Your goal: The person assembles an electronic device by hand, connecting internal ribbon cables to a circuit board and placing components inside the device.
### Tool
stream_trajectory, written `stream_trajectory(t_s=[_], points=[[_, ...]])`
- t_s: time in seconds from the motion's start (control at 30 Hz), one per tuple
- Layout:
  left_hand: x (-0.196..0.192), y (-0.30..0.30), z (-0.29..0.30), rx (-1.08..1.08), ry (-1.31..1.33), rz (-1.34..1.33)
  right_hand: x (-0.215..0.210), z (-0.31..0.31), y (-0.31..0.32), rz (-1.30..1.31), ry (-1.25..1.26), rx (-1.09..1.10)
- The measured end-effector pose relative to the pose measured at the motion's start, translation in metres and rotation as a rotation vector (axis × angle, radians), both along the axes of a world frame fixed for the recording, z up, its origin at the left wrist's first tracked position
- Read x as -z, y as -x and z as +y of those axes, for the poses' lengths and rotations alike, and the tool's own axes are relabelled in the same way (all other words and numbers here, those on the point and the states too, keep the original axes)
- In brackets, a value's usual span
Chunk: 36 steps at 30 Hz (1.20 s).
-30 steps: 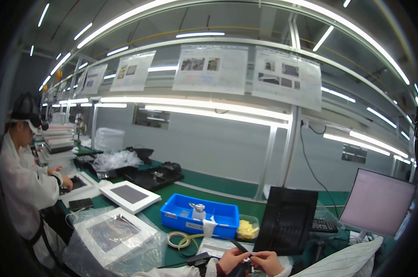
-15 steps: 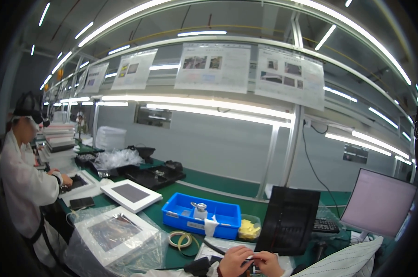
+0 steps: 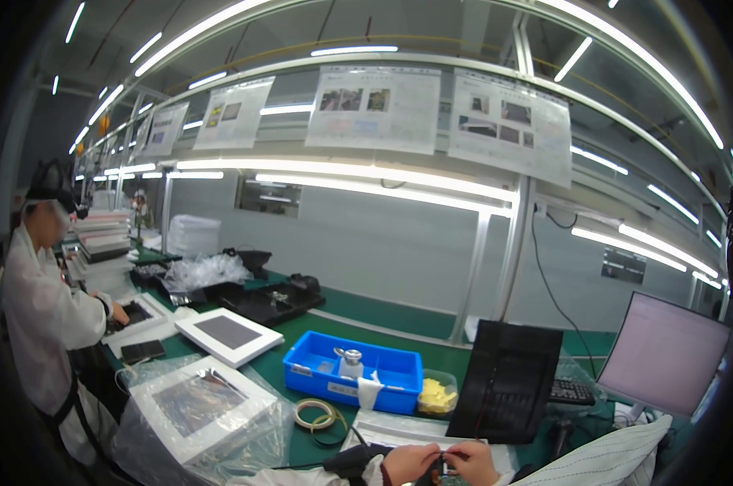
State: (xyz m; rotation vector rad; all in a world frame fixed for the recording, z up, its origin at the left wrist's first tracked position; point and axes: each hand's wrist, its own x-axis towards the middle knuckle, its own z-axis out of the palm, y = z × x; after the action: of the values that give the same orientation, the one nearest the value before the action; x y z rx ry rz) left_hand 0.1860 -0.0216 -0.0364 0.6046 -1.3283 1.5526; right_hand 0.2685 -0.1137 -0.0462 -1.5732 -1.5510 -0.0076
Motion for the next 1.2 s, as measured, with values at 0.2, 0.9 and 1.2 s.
stream_trajectory(t_s=[0.2, 0.9, 1.2], points=[[-0.035, 0.071, -0.008, -0.619, -0.19, 0.988, 0.015, 0.004, -0.014, -0.001, 0.027, -0.065], [-0.035, 0.093, -0.009, -1.198, -0.393, 1.635, -0.003, -0.004, 0.006, 0.016, 0.083, -0.091], [-0.023, 0.086, 0.0, -1.232, -0.451, 1.624, -0.004, -0.005, 0.005, 0.052, 0.089, -0.114]])
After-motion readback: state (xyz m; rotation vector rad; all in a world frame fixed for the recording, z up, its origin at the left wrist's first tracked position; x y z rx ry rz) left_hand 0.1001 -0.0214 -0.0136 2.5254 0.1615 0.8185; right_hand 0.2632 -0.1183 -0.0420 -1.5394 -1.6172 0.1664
